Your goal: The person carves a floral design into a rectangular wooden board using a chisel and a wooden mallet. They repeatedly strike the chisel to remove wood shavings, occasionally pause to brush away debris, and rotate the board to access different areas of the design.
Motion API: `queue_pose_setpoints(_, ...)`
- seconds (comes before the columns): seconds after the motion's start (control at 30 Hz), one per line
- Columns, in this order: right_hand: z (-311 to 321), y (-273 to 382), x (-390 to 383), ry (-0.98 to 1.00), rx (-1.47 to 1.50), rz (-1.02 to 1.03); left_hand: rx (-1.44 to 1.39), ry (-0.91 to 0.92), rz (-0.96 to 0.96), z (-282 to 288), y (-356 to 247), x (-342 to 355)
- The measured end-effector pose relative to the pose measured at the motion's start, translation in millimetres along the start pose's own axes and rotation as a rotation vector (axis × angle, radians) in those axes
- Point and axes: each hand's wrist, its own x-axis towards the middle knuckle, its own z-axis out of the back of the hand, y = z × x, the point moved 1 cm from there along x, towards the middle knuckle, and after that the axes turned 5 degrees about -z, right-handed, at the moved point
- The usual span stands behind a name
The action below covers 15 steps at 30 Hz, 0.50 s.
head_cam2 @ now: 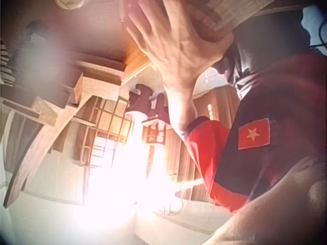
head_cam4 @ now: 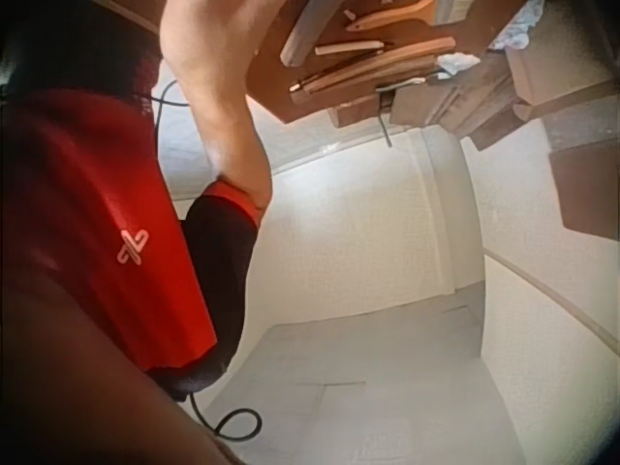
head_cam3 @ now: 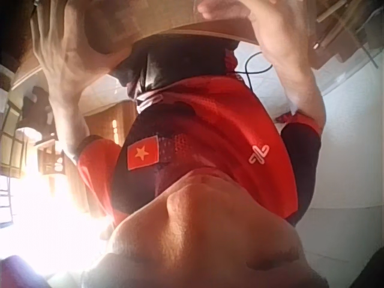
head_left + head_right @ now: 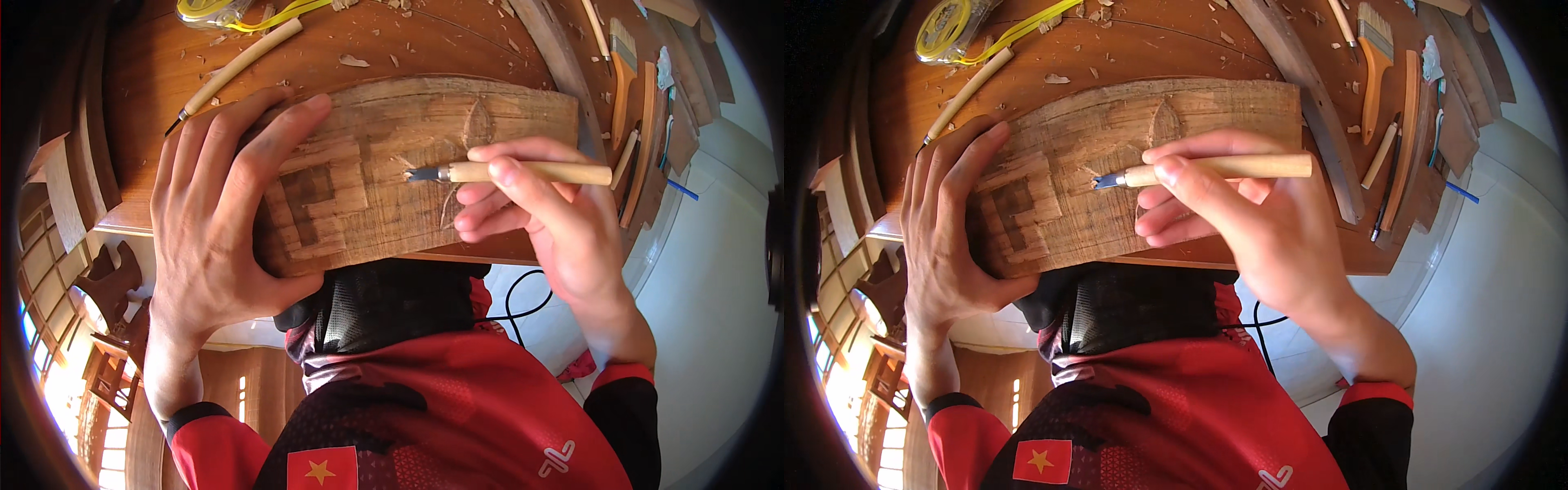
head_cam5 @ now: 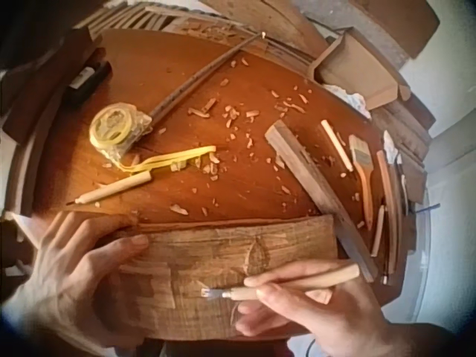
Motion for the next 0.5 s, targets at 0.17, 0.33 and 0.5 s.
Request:
queue_pose_setpoints(0.17,-21,-21,-17,-0.090,0.087,0.160,0.002,-0.002,0.011,1,-1,-3)
queue_pose_setpoints(0.33,-27,-35,-23,-0.122,0.012,0.263,0.005,-0.003,-0.004,2,-1,1)
queue_pose_setpoints(0.5,-13,-41,-17,0.011,-0.208,0.480,-0.008,-0.018,-0.001,1,0,-3)
